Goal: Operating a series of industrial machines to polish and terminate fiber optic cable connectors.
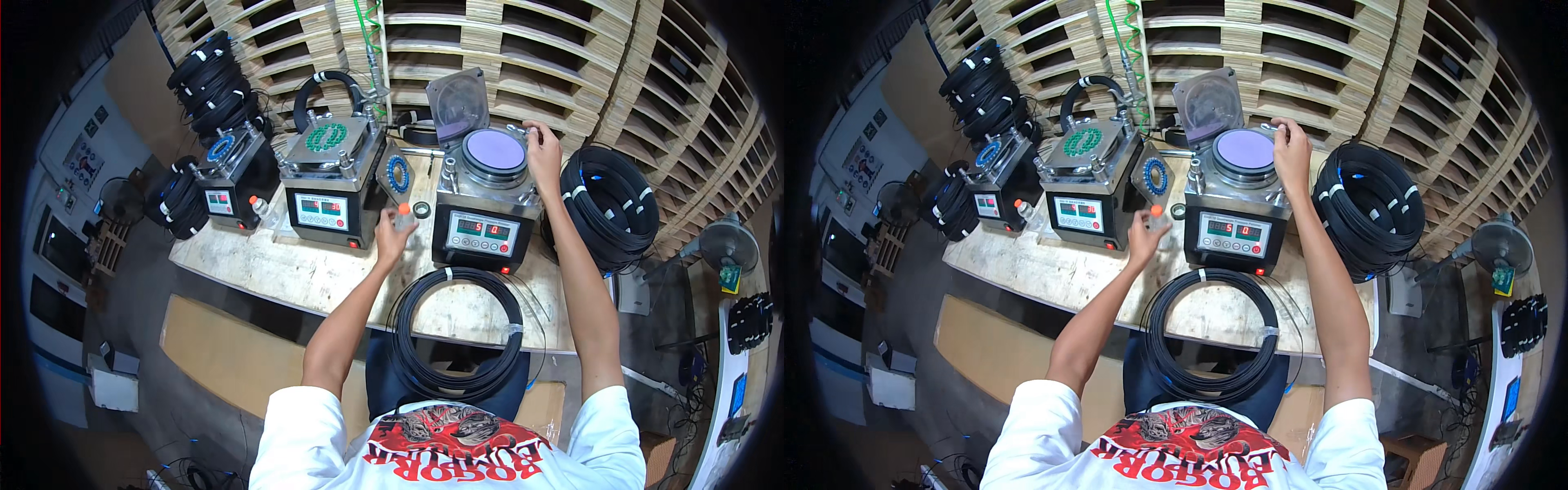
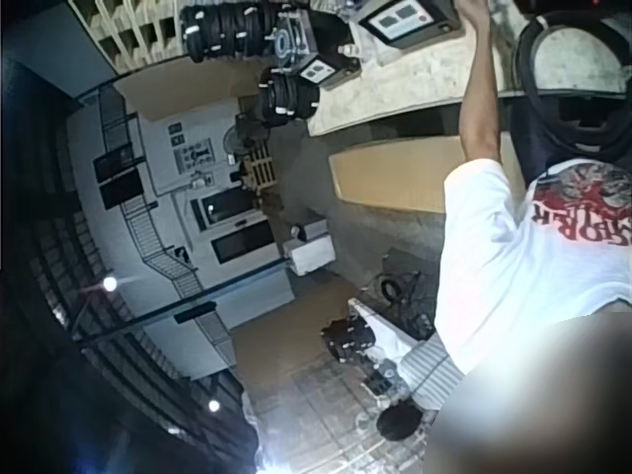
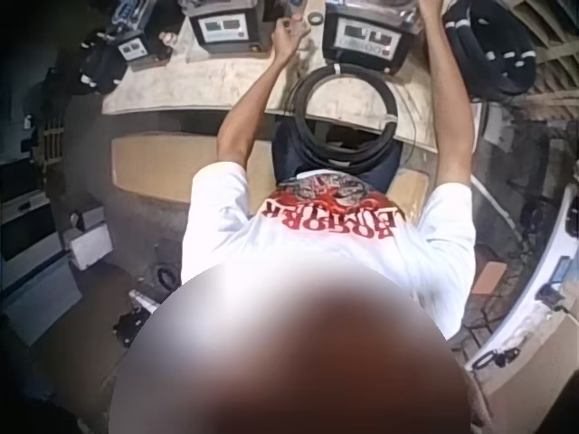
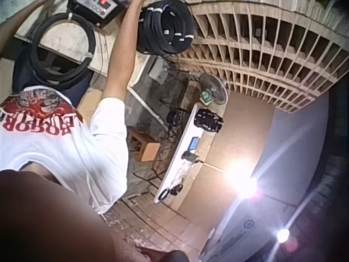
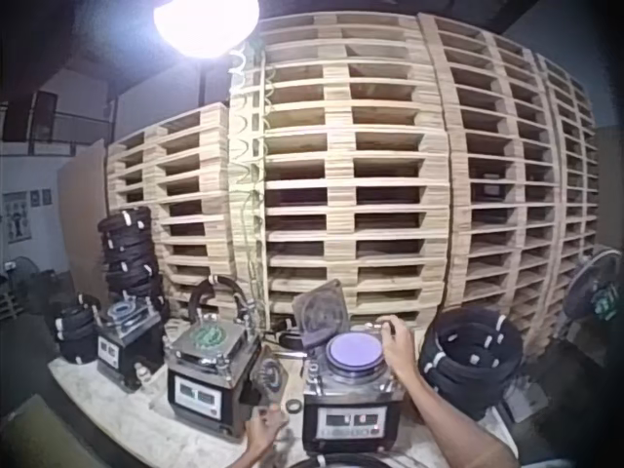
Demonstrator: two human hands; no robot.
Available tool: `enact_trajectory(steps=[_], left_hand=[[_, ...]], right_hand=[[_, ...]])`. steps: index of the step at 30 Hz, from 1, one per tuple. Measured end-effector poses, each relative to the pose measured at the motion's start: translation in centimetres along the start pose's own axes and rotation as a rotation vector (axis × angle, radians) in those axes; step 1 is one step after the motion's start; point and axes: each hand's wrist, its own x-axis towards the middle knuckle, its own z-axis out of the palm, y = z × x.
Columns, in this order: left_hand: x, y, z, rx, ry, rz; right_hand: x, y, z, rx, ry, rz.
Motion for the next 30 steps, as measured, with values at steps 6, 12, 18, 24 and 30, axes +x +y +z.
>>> enact_trajectory(steps=[6, 12, 18, 24, 30], left_hand=[[-0.7, -0.4, 0.5, 0.027, -0.077, -0.015], [5.7, 7.2, 0.5, -0.046, 0.064, 0.33], [15.6, 15.4, 2.8, -0.336, -0.336, 0.224], [19.1, 16.3, 4.5, -0.381, -0.532, -0.054], [15.7, 20.2, 4.2, -0.071, -0.393, 0.457]], right_hand=[[0.1, 0.6, -0.1, 0.015, 0.029, -0.015], [-0.2, -0.4, -0.2, 0.013, 0.078, 0.009], [-0.3, 0.2, -0.3, 0.022, 0.034, 0.017], [-0.1, 0.6, 0.3, 0.083, -0.117, 0.062], [1.6, -0.6, -0.5, 0.419, -0.347, 0.299]])
